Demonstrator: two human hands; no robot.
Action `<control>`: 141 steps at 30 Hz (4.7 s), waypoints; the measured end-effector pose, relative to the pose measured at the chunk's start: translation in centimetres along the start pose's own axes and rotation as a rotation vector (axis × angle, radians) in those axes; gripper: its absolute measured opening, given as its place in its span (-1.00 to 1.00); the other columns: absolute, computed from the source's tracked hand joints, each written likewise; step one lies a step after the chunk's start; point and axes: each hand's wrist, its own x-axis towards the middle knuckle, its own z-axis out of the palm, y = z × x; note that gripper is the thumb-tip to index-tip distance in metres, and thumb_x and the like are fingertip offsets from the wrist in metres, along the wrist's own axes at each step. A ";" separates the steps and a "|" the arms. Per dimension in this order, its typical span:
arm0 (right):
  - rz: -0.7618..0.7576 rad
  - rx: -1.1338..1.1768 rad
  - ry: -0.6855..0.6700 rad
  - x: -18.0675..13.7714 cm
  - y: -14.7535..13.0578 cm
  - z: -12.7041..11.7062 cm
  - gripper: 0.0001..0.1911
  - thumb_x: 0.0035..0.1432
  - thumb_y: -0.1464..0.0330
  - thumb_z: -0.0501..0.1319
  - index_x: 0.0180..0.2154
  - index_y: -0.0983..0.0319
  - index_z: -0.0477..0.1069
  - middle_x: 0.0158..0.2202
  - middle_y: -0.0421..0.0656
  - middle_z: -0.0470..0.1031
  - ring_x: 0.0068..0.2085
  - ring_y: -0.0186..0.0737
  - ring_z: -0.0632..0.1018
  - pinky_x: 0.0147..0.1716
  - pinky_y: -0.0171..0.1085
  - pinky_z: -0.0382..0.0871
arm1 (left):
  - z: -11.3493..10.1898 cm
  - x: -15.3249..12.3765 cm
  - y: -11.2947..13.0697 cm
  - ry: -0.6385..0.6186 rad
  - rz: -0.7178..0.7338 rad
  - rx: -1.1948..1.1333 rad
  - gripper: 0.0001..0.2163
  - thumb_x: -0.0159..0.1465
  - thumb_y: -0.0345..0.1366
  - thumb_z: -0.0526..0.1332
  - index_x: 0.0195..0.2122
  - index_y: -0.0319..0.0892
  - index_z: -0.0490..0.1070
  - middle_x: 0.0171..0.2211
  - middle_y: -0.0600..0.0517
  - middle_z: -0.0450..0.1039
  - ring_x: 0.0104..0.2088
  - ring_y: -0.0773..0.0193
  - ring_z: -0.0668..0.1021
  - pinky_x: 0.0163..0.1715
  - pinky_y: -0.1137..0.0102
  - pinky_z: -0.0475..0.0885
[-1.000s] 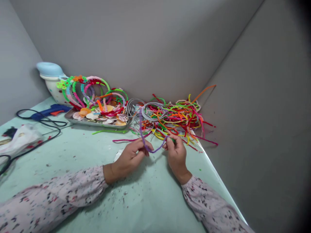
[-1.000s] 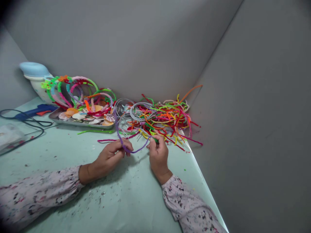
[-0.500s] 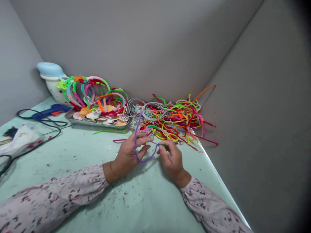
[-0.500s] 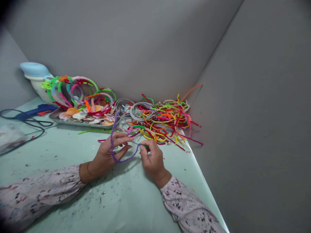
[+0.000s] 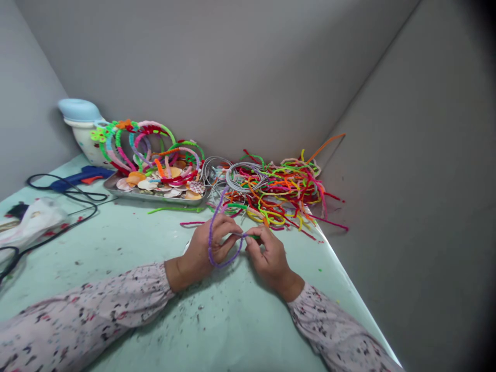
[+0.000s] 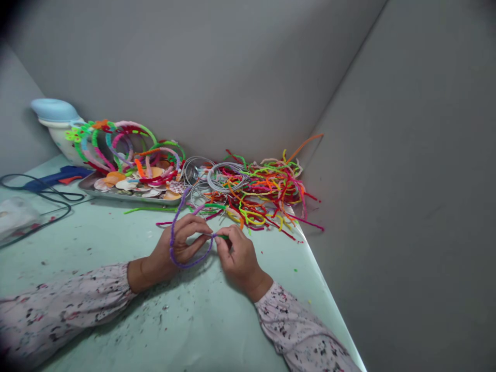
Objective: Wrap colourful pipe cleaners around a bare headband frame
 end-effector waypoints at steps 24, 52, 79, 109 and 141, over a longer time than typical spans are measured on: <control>-0.011 -0.009 -0.015 0.1 -0.1 0.0 -0.90 0.25 0.38 0.08 -0.22 0.19 0.35 -0.34 -0.18 0.40 -0.34 -0.27 0.44 -0.32 -0.29 0.33 | 0.3 0.3 -0.5 0.031 0.088 0.042 -0.91 0.26 -0.33 0.19 -0.29 -0.17 0.49 -0.37 -0.02 0.47 -0.30 0.28 0.52 -0.29 0.40 0.44; -0.023 0.002 -0.016 0.3 -0.1 -0.2 -0.90 0.23 0.39 0.08 -0.24 0.18 0.35 -0.35 -0.17 0.40 -0.34 -0.26 0.43 -0.34 -0.29 0.33 | 0.3 0.1 -0.4 -0.022 0.045 -0.021 -0.93 0.25 -0.34 0.20 -0.31 -0.18 0.46 -0.40 0.01 0.48 -0.34 0.28 0.50 -0.31 0.40 0.38; -0.091 -0.048 -0.050 0.3 0.1 -0.1 -0.88 0.24 0.43 0.05 -0.20 0.21 0.33 -0.31 -0.13 0.41 -0.27 -0.22 0.45 -0.28 -0.27 0.33 | -0.2 0.1 0.8 -0.049 -0.142 -0.072 -0.98 0.20 -0.42 0.22 -0.37 -0.22 0.43 -0.40 0.03 0.49 -0.34 0.31 0.50 -0.28 0.41 0.37; -0.098 -0.098 -0.079 0.3 0.3 0.0 -0.90 0.24 0.42 0.06 -0.22 0.21 0.32 -0.32 -0.14 0.40 -0.28 -0.22 0.43 -0.30 -0.27 0.30 | 0.1 0.2 1.0 -0.156 -0.330 -0.180 -0.89 0.27 -0.30 0.13 -0.35 -0.20 0.37 -0.44 0.08 0.42 -0.42 0.35 0.42 -0.39 0.45 0.30; -0.014 -0.091 -0.114 0.3 0.3 0.1 -0.89 0.22 0.41 0.09 -0.21 0.21 0.34 -0.30 -0.14 0.43 -0.28 -0.23 0.45 -0.28 -0.27 0.31 | 0.2 0.3 1.0 -0.190 -0.359 -0.095 -0.85 0.28 -0.29 0.05 -0.36 -0.19 0.36 -0.46 0.07 0.39 -0.43 0.30 0.39 -0.41 0.42 0.25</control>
